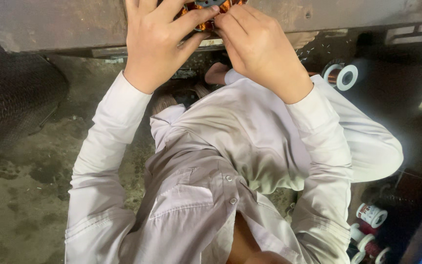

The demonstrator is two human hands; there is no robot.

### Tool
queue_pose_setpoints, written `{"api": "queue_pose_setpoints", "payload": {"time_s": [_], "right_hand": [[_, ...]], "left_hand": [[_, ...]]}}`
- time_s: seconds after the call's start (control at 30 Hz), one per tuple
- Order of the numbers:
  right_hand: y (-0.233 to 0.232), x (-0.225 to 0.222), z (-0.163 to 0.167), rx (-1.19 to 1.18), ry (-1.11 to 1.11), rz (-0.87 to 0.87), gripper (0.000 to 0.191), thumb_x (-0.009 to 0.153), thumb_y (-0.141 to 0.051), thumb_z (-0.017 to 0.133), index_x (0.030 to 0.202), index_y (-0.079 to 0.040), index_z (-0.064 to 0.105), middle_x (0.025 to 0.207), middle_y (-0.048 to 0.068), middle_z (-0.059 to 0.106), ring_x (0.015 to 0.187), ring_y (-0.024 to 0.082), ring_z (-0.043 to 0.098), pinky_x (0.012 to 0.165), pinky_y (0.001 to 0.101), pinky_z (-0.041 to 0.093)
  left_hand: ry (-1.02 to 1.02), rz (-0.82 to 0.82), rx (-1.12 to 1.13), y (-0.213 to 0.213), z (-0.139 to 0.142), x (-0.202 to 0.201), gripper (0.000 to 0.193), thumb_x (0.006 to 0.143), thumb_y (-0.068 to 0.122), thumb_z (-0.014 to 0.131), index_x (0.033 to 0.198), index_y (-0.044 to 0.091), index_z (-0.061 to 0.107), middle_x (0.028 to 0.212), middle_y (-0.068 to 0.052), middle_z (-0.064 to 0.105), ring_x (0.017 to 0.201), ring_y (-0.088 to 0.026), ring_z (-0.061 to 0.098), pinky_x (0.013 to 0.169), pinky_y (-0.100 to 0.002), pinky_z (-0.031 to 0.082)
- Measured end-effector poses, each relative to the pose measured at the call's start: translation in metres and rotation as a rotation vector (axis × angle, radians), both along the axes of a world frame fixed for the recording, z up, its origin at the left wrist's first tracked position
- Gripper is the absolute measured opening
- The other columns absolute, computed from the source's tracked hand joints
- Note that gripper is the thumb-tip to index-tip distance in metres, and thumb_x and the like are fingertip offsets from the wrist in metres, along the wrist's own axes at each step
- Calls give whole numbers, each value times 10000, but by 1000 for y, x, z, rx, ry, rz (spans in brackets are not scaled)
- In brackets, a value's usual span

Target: The person cuts white plastic strips into small pieces using scissors, then inserts them into the slots of a copper-wound motor stator. They use a screwdriver to push the strips into place and adjust the stator on the workbench.

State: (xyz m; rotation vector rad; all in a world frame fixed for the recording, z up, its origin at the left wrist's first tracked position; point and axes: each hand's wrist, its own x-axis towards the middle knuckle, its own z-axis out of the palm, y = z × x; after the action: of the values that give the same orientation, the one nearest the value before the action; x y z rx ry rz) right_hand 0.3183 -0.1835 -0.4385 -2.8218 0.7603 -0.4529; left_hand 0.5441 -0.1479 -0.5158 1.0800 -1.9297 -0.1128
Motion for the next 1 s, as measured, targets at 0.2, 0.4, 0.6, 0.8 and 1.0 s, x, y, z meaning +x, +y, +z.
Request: {"api": "queue_pose_setpoints", "payload": {"time_s": [0.2,0.4,0.6,0.8,1.0], "right_hand": [[-4,-5,4,61,-21,25,176,984,77,670,1126,28,580,1054,165,609,945,343,623,843,409,520],[-6,-3,24,146,-65,63,240,955,56,717,1153,39,581,1047,181,610,936,380,623,790,446,509],[-22,-56,47,429,331,-143,208,883,-118,736,1051,-17,668,831,178,653,773,367,644,681,434,491],[-56,-117,-8,1074,420,-186,297,759,-157,745,1010,0,750,845,114,767,786,266,699,714,369,535],[-47,-156,-53,1175,224,-15,369,817,-234,754,1110,-10,728,1014,52,736,891,179,721,749,313,558]], "left_hand": [[11,0,-10,0,-1,-1,375,873,101,827,1231,155,731,1213,-6,613,1150,-253,523,970,-469,368],[9,-40,-6,0,8,1,388,866,121,834,1235,152,720,1216,-27,586,1200,-280,505,1007,-484,361],[61,-93,17,-2,20,2,273,881,145,862,1127,148,744,1264,-42,599,1198,-304,482,983,-486,335],[56,-129,105,-3,20,-2,194,901,119,850,1073,141,764,1254,-3,661,1236,-275,485,1018,-440,330],[7,-122,162,-2,14,0,193,919,128,846,1098,127,775,1253,-6,677,1246,-263,466,1077,-406,341]]}}
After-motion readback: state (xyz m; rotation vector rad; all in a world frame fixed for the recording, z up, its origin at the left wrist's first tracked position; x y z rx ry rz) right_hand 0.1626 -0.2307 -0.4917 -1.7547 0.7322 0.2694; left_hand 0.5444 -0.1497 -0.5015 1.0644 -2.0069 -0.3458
